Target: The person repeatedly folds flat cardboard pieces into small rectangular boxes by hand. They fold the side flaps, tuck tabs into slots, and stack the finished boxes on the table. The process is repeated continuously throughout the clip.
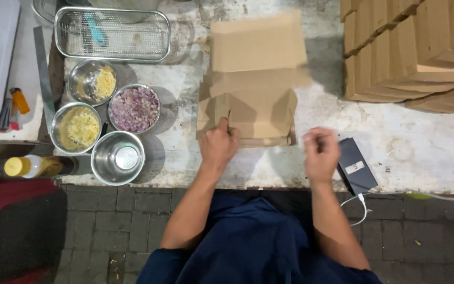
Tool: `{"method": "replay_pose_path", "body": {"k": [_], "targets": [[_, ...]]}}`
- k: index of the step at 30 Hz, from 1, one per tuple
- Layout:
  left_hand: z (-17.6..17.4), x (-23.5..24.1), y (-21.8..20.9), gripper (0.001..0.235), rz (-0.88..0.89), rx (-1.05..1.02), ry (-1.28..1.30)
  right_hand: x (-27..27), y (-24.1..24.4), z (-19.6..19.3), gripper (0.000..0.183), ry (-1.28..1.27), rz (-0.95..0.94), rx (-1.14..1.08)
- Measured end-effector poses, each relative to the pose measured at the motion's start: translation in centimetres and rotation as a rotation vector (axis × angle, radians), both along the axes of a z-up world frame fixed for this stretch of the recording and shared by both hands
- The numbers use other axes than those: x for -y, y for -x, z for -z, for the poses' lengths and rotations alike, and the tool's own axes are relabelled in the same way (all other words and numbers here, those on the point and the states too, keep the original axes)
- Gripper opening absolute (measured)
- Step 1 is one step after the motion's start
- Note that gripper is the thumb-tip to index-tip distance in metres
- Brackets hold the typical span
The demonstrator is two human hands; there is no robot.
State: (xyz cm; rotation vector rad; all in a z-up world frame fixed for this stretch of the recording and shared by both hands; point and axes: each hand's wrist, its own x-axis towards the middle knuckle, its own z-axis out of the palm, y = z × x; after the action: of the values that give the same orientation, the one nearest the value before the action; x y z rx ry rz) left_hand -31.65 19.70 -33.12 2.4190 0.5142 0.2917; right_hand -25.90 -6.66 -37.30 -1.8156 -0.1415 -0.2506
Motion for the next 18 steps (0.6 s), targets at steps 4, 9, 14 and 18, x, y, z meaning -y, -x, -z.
{"method": "replay_pose_path", "body": {"k": [4, 9, 14, 18], "targets": [[-2.0, -1.8, -0.3, 0.013, 0.068, -0.023, -0.100, -0.4, -2.3, 0.5, 0.051, -0.071, -0.155, -0.094], [-2.7, -2.1, -0.3, 0.014, 0.115, -0.132, -0.159, -4.9, -2.1, -1.5, 0.081, -0.279, -0.343, -0.149], [-6.2, 2.4, -1.4, 0.035, 0.085, 0.534, -0.303, -6.6, -1.4, -1.8, 0.060, -0.204, -0.284, 0.085], [-8.0, 6.0, -4.4, 0.037, 0.274, 0.493, 0.417, -7.0, 0.1, -2.4, 0.052, -0.022, -0.253, 0.103]]}}
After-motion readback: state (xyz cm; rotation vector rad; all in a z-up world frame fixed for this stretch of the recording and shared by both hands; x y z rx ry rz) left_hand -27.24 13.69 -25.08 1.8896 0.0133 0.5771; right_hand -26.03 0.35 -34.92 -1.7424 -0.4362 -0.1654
